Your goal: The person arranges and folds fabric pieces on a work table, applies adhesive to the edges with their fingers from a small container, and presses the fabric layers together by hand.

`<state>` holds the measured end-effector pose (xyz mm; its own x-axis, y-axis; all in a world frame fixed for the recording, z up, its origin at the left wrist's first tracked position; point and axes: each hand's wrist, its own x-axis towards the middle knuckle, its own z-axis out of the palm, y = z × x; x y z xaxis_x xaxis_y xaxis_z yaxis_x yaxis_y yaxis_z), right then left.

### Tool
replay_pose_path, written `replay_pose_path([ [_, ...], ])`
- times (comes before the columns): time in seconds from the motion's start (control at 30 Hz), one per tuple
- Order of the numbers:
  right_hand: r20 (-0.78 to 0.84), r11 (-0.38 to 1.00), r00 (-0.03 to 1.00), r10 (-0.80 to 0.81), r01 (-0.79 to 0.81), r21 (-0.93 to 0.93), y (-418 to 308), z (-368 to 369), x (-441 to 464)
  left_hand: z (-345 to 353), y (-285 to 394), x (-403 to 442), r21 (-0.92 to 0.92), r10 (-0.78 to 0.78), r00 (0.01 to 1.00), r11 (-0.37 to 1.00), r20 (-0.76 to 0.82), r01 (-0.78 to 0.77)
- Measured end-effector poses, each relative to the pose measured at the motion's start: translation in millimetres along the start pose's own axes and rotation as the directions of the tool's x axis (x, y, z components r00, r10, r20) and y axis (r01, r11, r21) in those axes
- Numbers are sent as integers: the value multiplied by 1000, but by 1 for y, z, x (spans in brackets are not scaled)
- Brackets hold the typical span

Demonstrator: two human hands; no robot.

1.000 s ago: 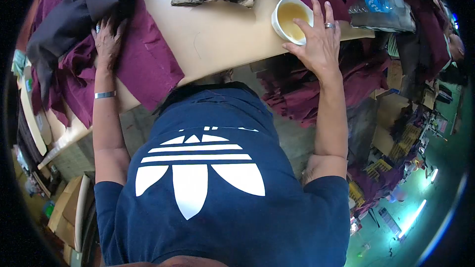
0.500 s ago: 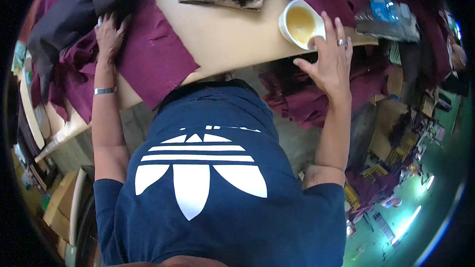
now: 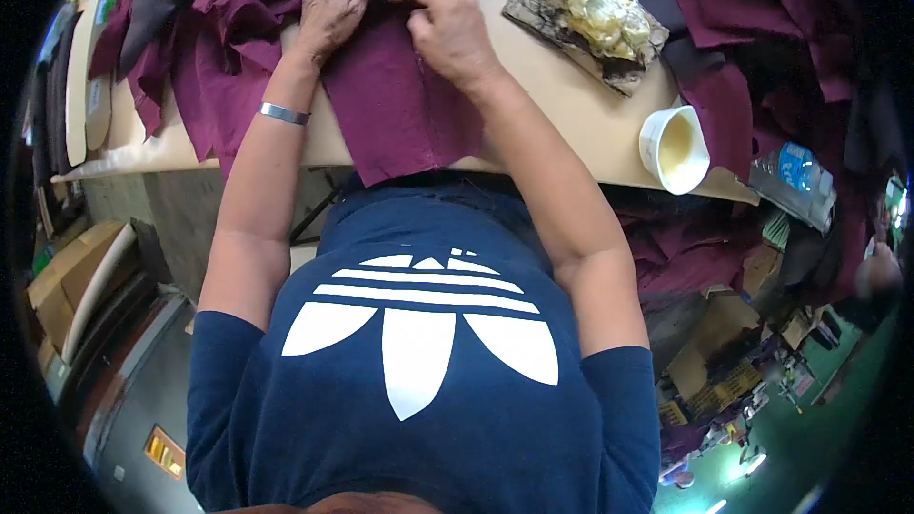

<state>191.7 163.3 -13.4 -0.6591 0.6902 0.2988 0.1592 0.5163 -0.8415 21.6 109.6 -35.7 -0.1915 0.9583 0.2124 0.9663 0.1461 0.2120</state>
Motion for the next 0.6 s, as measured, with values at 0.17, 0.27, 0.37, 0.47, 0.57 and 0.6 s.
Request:
replay_pose_path([
  [0.17, -9, 994, 999, -47, 46, -99, 17, 3, 3, 24, -7, 3, -104, -22, 993, 994, -113, 10],
  [0.27, 36, 984, 998, -52, 58, -170, 17, 5, 7, 25, -6, 4, -133, -38, 988, 991, -149, 18],
  [0.37, 73, 951, 995, -74, 93, -296, 17, 9, 10, 23, -8, 4, -125, -22, 993, 992, -120, 7],
  [0.47, 92, 917, 992, -92, 120, -380, 19, 11, 10, 23, -7, 3, -138, -9, 987, 990, -158, -13],
  [0.57, 129, 933, 988, -89, 128, -337, 21, 8, 11, 24, -6, 2, -154, -10, 981, 988, -193, -20],
  [0.6, 120, 927, 988, -99, 135, -350, 20, 9, 11, 24, -5, 2, -160, -10, 981, 987, -193, -21],
])
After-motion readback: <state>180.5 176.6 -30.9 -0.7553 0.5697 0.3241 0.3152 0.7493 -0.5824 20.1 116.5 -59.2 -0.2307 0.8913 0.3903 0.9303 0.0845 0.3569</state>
